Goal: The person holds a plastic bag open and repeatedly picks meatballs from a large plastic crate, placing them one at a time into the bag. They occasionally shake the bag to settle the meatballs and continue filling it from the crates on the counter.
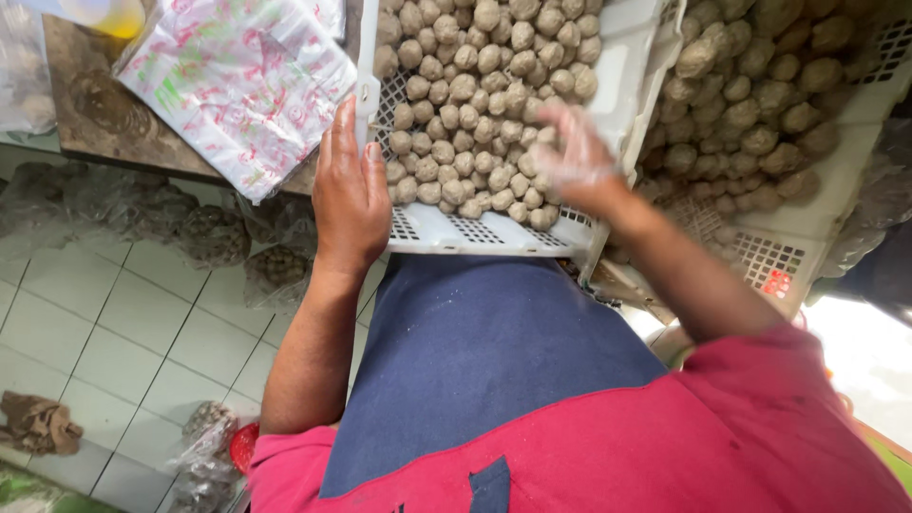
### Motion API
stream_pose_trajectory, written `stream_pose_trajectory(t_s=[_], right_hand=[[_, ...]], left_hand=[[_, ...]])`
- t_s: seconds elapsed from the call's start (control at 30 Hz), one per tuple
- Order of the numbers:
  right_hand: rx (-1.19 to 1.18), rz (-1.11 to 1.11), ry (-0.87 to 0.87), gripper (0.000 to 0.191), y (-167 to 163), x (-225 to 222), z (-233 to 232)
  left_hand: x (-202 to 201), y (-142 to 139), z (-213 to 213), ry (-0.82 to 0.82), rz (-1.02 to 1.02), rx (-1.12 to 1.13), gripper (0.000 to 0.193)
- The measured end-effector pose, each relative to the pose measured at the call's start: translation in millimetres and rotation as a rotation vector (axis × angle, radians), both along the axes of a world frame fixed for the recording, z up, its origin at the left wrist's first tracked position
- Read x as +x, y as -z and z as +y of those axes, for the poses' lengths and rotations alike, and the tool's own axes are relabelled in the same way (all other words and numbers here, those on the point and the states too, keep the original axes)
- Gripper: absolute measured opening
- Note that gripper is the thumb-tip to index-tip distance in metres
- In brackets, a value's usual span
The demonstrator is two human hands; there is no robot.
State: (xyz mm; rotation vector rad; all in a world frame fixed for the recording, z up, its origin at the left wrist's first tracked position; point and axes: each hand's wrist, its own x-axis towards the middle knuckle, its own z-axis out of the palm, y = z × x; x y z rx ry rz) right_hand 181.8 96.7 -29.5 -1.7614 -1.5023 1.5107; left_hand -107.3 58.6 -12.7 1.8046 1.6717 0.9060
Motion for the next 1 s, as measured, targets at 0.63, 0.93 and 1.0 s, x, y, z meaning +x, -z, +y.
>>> stream_pose_trajectory(t_s=[0.63,0.93,1.0], right_hand=[[-0.199,-0.337,-0.145,0.088,29.1,-45.8,-13.9],[-0.195,-0.212,-0.367,0.077,103.2,-55.9,13.2],[-0.306,0.073,-0.245,0.069,105.2,-51.2,14.0]], left_hand=[[-0.2,-1.8,-0.4,0.048,-0.009,0.029,0.049],[-1.4,11.3,-3.2,0.093,0.043,0.019,0.049],[-2.1,12.7,-4.2,0.102,0.059,0.017,0.048]])
